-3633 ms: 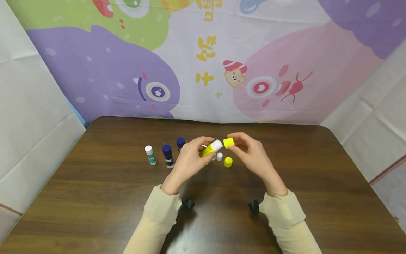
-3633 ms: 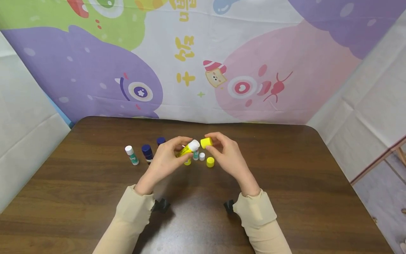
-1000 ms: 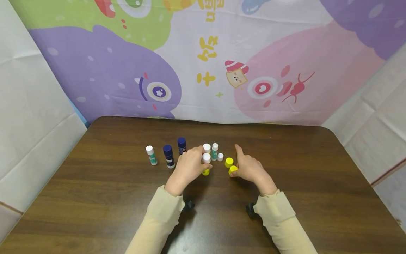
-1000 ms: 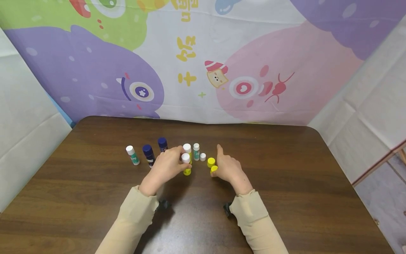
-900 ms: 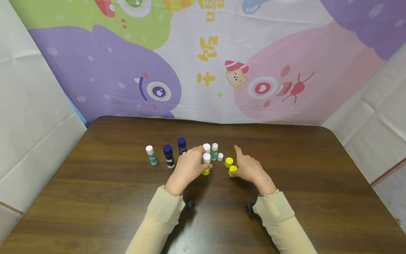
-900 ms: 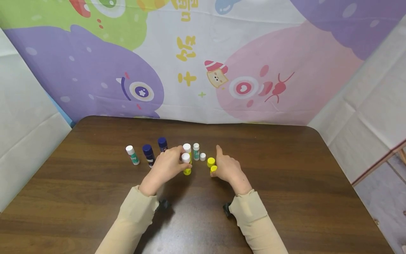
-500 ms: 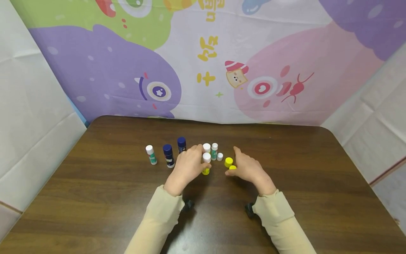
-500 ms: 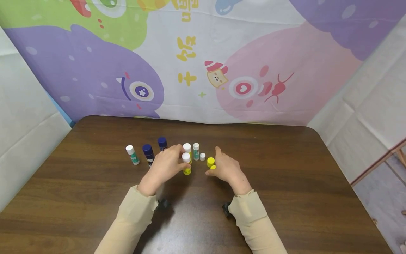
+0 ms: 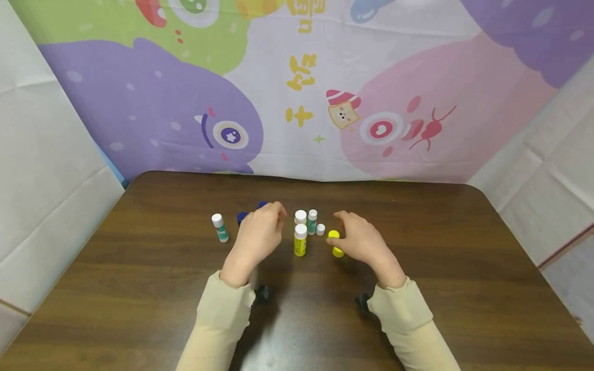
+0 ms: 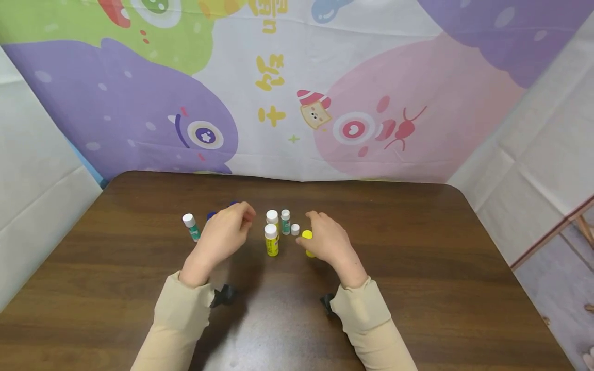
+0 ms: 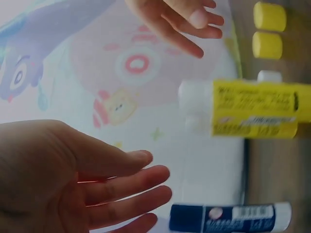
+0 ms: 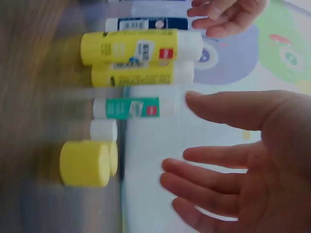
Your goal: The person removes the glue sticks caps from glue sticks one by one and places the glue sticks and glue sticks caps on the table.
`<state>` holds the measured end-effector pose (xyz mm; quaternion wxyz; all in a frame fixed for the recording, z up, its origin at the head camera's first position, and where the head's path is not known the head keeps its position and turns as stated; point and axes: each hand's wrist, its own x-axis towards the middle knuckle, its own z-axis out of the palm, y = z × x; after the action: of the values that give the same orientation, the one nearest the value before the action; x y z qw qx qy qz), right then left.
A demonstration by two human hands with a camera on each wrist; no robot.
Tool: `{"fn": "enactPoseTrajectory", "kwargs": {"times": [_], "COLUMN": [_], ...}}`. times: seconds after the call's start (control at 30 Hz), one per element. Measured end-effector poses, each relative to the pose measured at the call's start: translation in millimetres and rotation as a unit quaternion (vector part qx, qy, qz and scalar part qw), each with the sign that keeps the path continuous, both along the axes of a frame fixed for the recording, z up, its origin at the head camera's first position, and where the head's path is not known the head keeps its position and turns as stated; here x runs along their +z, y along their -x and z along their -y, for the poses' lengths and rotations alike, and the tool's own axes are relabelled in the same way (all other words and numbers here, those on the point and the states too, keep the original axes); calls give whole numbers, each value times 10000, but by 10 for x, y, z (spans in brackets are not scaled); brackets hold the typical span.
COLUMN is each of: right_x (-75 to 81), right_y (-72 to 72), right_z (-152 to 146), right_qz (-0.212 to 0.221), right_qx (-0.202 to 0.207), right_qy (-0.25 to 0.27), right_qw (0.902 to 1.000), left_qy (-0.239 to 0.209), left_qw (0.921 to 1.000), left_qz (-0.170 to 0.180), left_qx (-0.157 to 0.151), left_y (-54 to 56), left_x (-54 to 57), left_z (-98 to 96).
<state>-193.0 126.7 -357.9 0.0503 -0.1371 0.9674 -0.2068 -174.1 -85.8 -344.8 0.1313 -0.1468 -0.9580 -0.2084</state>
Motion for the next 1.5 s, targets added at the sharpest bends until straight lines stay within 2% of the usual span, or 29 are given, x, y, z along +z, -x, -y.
{"fn": "enactPoseTrajectory", "kwargs": {"times": [0.2,0.37,0.47,0.67,0.87,1.1,1.27,1.5], "right_x": [88,190,230,236,214,158,128,137], "right_y": [5,19,45,139,239,312,320,298], "right_z": [208,469,630,896,1102,1244,1261,1241], "right_qz": [-807,-1161,-1292,-1520,-1573,-1460,-1514,-1318], "right_qx": [-11,169,316,705,1119,1282,1177,1075], "right_qy": [447,626,531,71,-423,-877,-897,-655], "right_qw": [9957,9911,9897,9858,9803,9770,9773,9833], "left_qy": [-475,-518,-407,-226,-84,86,157,217], "left_qw": [9973,9945,9939,9949,9943,9939,9937,9939], "left_qz": [-305,-560,-546,-264,-89,217,309,307], "left_qx": [468,722,862,950,1058,1080,1064,1037], "left_y": [21,55,74,101,104,106,114,119], "left_x": [66,80,58,2,-26,-56,-60,-73], "left_z": [186,313,349,362,384,395,380,363]}}
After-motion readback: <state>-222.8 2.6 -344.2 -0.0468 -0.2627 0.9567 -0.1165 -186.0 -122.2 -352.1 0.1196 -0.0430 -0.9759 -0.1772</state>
